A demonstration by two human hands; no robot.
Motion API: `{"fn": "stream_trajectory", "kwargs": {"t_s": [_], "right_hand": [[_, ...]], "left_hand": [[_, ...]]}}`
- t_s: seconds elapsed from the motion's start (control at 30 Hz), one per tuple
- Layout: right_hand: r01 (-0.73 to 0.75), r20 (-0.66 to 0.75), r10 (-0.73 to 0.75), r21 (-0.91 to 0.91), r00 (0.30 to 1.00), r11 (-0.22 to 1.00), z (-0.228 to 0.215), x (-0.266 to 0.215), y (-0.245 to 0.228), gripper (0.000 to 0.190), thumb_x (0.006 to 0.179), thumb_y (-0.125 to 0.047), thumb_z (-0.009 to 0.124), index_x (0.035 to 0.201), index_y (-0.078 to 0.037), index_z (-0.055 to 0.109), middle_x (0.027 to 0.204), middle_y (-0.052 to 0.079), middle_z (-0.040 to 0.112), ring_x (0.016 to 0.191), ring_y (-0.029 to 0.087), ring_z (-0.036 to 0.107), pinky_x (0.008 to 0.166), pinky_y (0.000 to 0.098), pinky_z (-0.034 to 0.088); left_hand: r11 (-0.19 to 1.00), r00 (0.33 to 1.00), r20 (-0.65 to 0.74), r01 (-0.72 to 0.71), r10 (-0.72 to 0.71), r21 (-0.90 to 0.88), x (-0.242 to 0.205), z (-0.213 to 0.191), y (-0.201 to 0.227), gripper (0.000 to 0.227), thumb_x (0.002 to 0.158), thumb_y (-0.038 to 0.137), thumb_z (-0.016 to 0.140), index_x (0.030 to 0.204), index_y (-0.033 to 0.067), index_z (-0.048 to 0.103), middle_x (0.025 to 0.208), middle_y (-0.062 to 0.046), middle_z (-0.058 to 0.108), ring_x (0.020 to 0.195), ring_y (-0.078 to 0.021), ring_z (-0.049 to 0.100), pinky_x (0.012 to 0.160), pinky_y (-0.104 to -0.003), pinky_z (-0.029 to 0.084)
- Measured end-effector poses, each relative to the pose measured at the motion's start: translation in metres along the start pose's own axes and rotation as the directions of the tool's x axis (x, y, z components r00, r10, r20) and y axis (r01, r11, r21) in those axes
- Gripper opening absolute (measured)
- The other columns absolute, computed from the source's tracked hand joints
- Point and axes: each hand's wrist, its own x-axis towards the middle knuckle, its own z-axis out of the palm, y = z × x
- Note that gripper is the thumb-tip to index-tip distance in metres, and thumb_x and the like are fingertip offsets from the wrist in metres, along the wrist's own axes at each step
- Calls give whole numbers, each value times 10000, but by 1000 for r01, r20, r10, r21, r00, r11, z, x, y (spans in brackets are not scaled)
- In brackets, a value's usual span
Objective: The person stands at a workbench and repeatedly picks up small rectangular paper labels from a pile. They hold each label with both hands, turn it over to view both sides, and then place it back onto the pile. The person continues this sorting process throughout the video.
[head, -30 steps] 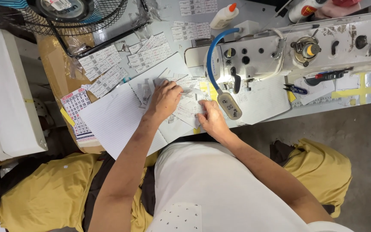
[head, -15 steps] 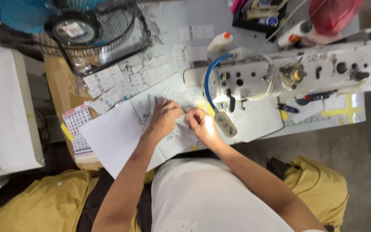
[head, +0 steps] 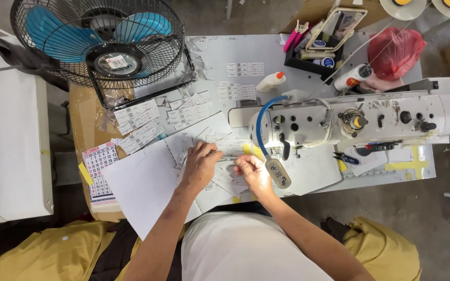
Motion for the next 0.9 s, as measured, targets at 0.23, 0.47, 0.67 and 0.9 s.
{"fn": "stream_trajectory", "kwargs": {"t_s": [0.23,0.47,0.67,0.9], "right_hand": [[254,24,-253,-88,967,963,-3,-16,-9,124,1009,-54,632,1015,15,735,757,168,753,681,166,752,649,314,662],[215,1,-215,-61,977,975,-10,-12,1,152,1056,-111,560,1077,11,647,788,172,769,677,144,724,684,310,656],[28,2,-28,94,1000,995,-6,-1,6,202,1038,-147,605,1148,23,589,829,174,773,694,149,748,699,275,664],[-70,0,70,83,998,994,-11,2,5,229,1046,-194,595,1167,-1,618,806,189,777,665,181,765,664,285,667]], "left_hand": [[998,993,-114,-39,44,47,-10,-3,8,149,975,132,618,1007,228,727,1013,33,537,1022,-194,544,822,-384,446],[997,988,-152,14,-3,70,-12,-7,3,151,973,134,626,1026,234,727,977,48,558,1013,-185,566,821,-383,443],[995,984,-150,90,-95,-37,-9,-15,-2,207,1027,229,571,1203,254,677,966,49,650,1004,-184,611,873,-362,439],[989,983,-114,139,-144,-45,-15,-15,-10,184,1066,343,492,1095,291,666,908,94,684,982,-146,637,880,-338,457]]}}
